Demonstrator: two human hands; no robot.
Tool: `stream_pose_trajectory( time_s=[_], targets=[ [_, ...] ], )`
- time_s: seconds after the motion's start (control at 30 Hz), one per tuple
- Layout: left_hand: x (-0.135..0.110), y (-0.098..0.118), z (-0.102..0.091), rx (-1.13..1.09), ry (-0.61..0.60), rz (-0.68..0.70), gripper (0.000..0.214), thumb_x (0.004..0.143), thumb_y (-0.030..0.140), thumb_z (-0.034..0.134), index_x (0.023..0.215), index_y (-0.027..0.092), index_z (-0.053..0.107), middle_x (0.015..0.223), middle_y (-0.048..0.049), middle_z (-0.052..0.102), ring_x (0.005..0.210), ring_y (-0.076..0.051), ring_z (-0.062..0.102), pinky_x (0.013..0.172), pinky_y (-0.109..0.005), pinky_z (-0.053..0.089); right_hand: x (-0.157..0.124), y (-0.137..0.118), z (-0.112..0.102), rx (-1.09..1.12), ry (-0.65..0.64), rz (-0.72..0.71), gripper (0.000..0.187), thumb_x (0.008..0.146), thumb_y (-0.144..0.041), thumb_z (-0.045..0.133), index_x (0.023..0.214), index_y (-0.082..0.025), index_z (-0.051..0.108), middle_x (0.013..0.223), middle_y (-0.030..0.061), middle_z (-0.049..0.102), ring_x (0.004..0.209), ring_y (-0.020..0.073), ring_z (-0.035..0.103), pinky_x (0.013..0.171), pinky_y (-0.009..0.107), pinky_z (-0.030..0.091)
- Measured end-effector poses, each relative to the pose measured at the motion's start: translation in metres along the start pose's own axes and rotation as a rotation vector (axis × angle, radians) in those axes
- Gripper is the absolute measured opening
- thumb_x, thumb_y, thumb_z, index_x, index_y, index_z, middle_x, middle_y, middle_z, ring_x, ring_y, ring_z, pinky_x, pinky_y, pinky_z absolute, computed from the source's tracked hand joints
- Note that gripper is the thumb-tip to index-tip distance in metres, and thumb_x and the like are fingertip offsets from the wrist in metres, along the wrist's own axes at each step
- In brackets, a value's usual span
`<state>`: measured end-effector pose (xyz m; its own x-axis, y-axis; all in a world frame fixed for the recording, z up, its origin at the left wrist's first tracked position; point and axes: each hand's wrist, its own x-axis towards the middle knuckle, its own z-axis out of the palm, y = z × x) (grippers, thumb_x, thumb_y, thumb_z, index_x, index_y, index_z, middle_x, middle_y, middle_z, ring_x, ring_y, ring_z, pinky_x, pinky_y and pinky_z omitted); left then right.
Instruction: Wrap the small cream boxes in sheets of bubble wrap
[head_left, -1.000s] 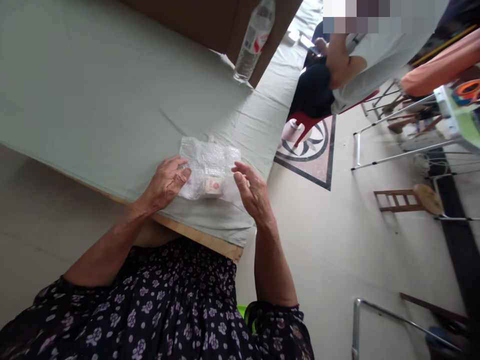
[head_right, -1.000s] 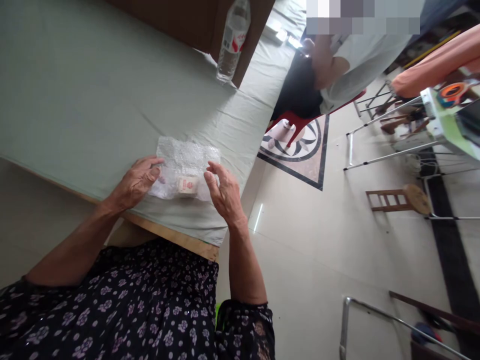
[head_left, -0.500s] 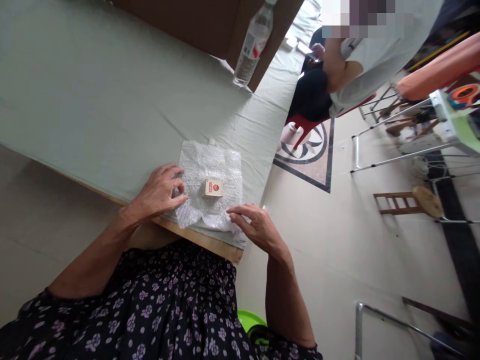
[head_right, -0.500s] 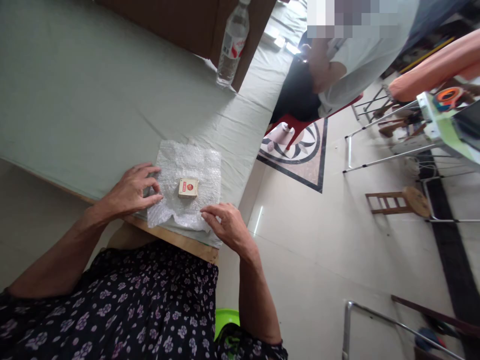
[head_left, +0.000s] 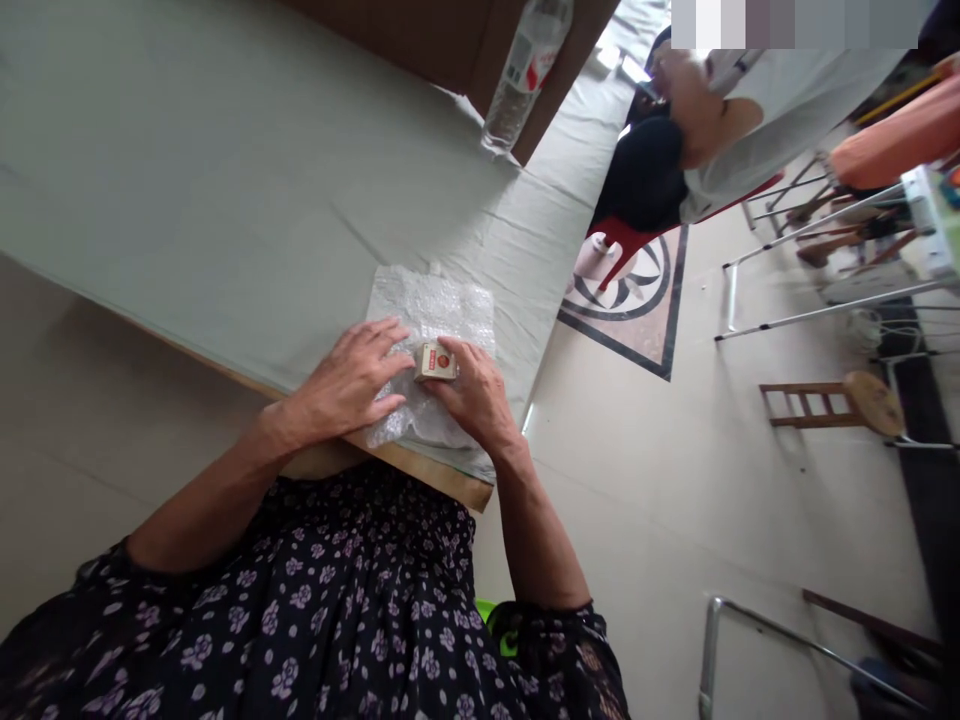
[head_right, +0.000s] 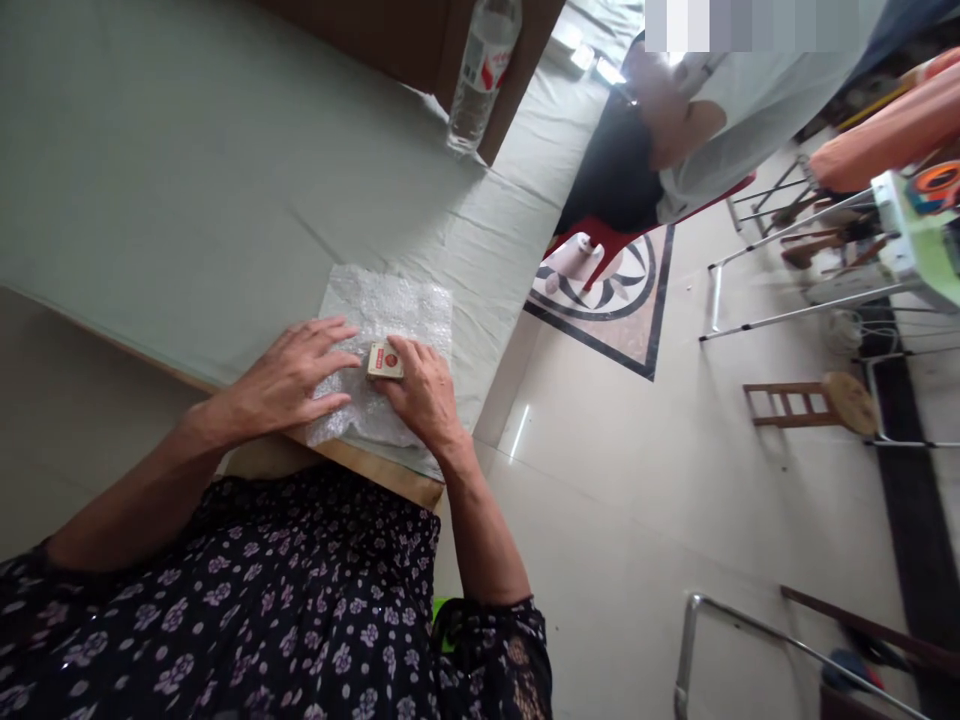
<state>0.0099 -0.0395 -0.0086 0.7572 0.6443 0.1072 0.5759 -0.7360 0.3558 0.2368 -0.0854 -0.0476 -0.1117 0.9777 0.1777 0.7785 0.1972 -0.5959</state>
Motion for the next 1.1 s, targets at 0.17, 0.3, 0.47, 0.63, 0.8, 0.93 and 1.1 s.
stream_pose_trajectory(
  time_s=[0.17, 0.3, 0.47, 0.63, 0.8, 0.93, 1.1],
  targets=[
    [0.011, 0.001, 0.012, -0.022, -0.123, -0.042, 0.039, 0.086, 0.027, 0.078, 0.123, 0.017, 0.073, 0.155, -0.0188, 0.059, 0.148, -0.040, 0.051, 0.123, -0.058, 0.043, 0.002, 0.038, -0.028, 0.019, 0.295, 0.104, 0.049, 0.090, -0.035, 0.075, 0.137, -0.028, 0.061, 0.131, 0.0091, 0.074, 0.119, 0.0294, 0.069, 0.106, 0.054, 0.055],
    [0.008, -0.005, 0.021, -0.051, -0.107, -0.090, 0.044, 0.085, 0.031, 0.080, 0.126, 0.019, 0.072, 0.158, -0.0181, 0.056, 0.149, -0.041, 0.050, 0.124, -0.058, 0.042, 0.014, 0.091, -0.042, -0.012, 0.430, 0.265, 0.057, 0.088, -0.035, 0.072, 0.142, -0.025, 0.058, 0.139, 0.0147, 0.069, 0.126, 0.0333, 0.064, 0.109, 0.063, 0.052],
    [0.005, -0.010, 0.024, -0.060, -0.084, -0.084, 0.043, 0.085, 0.034, 0.078, 0.126, 0.023, 0.072, 0.157, -0.0152, 0.058, 0.149, -0.040, 0.050, 0.123, -0.058, 0.042, 0.015, 0.114, -0.038, -0.151, 0.412, 0.315, 0.065, 0.087, -0.037, 0.071, 0.148, -0.021, 0.055, 0.143, 0.0201, 0.066, 0.133, 0.0402, 0.060, 0.110, 0.070, 0.048],
    [0.007, -0.010, 0.022, -0.048, -0.084, -0.076, 0.044, 0.084, 0.036, 0.080, 0.126, 0.024, 0.072, 0.157, -0.0147, 0.058, 0.148, -0.040, 0.050, 0.122, -0.058, 0.043, -0.003, 0.067, -0.037, -0.169, 0.414, 0.153, 0.052, 0.098, -0.042, 0.064, 0.147, -0.027, 0.056, 0.150, 0.0155, 0.062, 0.143, 0.0369, 0.055, 0.115, 0.066, 0.047],
    [0.004, -0.016, 0.023, -0.045, -0.075, -0.081, 0.048, 0.085, 0.039, 0.081, 0.129, 0.023, 0.071, 0.158, -0.0160, 0.057, 0.150, -0.040, 0.049, 0.123, -0.059, 0.042, -0.024, 0.016, -0.018, -0.159, -0.045, -0.053, 0.058, 0.094, -0.049, 0.073, 0.145, -0.023, 0.061, 0.160, 0.0162, 0.056, 0.146, 0.0383, 0.053, 0.117, 0.061, 0.046],
    [-0.003, -0.025, 0.024, -0.033, -0.050, -0.099, 0.049, 0.087, 0.035, 0.079, 0.132, 0.020, 0.069, 0.159, -0.0183, 0.056, 0.151, -0.040, 0.049, 0.124, -0.058, 0.043, -0.039, 0.010, -0.002, -0.177, -0.140, -0.080, 0.065, 0.095, -0.056, 0.072, 0.149, -0.023, 0.058, 0.164, 0.0170, 0.052, 0.154, 0.0381, 0.045, 0.122, 0.060, 0.041],
    [-0.001, -0.010, 0.024, -0.054, 0.076, -0.111, 0.032, 0.096, 0.032, 0.068, 0.125, 0.018, 0.072, 0.152, -0.0189, 0.063, 0.144, -0.037, 0.056, 0.120, -0.058, 0.046, -0.040, 0.011, 0.004, -0.191, -0.122, -0.057, 0.066, 0.096, -0.058, 0.070, 0.149, -0.022, 0.059, 0.164, 0.0173, 0.053, 0.155, 0.0384, 0.044, 0.124, 0.060, 0.038]
  ],
)
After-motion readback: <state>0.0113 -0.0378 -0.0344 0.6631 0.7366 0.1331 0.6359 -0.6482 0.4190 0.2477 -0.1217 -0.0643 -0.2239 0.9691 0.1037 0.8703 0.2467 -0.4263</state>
